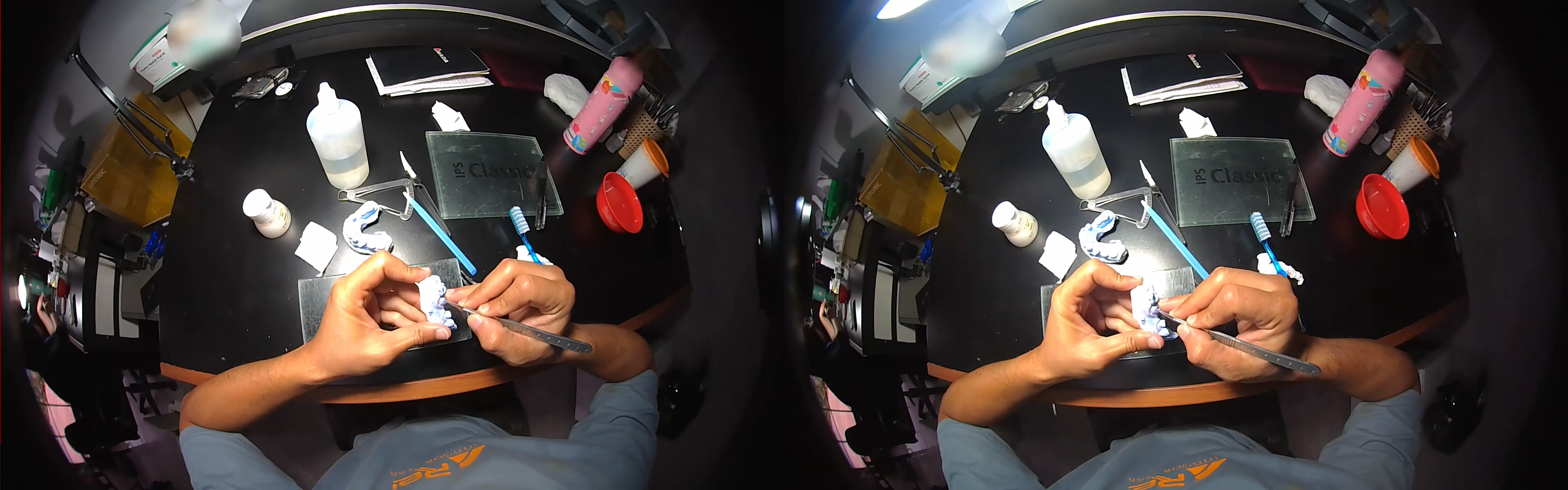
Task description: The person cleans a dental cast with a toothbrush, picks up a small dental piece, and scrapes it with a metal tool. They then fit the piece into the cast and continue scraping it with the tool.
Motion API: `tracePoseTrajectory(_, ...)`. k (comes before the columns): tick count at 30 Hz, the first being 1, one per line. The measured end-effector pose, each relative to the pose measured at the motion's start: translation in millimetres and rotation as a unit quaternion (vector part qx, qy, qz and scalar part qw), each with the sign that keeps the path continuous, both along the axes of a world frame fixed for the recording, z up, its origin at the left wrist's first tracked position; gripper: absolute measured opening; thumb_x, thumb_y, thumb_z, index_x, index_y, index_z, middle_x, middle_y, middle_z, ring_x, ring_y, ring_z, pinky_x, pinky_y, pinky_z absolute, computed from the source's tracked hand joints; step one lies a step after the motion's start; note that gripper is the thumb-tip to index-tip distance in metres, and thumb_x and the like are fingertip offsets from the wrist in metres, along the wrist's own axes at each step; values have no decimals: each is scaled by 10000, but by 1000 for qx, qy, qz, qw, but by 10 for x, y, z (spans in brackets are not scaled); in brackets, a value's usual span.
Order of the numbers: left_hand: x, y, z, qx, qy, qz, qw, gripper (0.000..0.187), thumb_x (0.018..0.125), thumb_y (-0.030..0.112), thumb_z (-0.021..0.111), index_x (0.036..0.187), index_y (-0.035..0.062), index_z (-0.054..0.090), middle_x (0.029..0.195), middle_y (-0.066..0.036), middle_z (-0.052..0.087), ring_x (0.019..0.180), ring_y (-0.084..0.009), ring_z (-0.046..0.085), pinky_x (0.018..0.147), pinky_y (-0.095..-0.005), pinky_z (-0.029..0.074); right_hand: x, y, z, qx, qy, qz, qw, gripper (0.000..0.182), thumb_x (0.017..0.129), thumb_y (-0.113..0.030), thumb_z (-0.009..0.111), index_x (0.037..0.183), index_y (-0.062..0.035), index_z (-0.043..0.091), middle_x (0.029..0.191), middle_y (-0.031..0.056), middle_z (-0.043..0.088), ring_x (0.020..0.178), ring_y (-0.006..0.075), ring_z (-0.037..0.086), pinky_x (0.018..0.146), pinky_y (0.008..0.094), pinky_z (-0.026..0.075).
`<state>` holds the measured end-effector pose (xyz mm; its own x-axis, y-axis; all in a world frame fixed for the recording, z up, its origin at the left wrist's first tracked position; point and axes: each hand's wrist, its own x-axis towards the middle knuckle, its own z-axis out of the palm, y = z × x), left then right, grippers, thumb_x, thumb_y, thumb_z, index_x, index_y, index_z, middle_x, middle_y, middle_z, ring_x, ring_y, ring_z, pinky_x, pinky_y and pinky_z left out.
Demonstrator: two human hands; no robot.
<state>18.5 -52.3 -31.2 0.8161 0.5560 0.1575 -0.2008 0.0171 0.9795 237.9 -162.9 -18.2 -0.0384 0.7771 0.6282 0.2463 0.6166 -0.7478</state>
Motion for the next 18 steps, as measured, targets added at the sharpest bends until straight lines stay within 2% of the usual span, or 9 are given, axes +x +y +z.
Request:
tracePoseTrajectory(10,14,-15,-10,80,-16,28,996,447,830,-23,910,1154,-46,602,970,-195,787,939,-244,804,820,-343,686,-6,-10,-27,-17,4,-6,1000,143,823,87,783,818,28,653,890,214,757,898,304,811,827,402,682)
tracePoseTrajectory(18,6,-19,-15,109,-19,42,993,440,817,-17,923,1109,-60,597,981,-214,788,955,-254,803,824,-346,687,-41,-12,-22,-13,10,-7,1000,144,819,86,790,823,29,658,900,216,760,917,313,812,841,408,681)
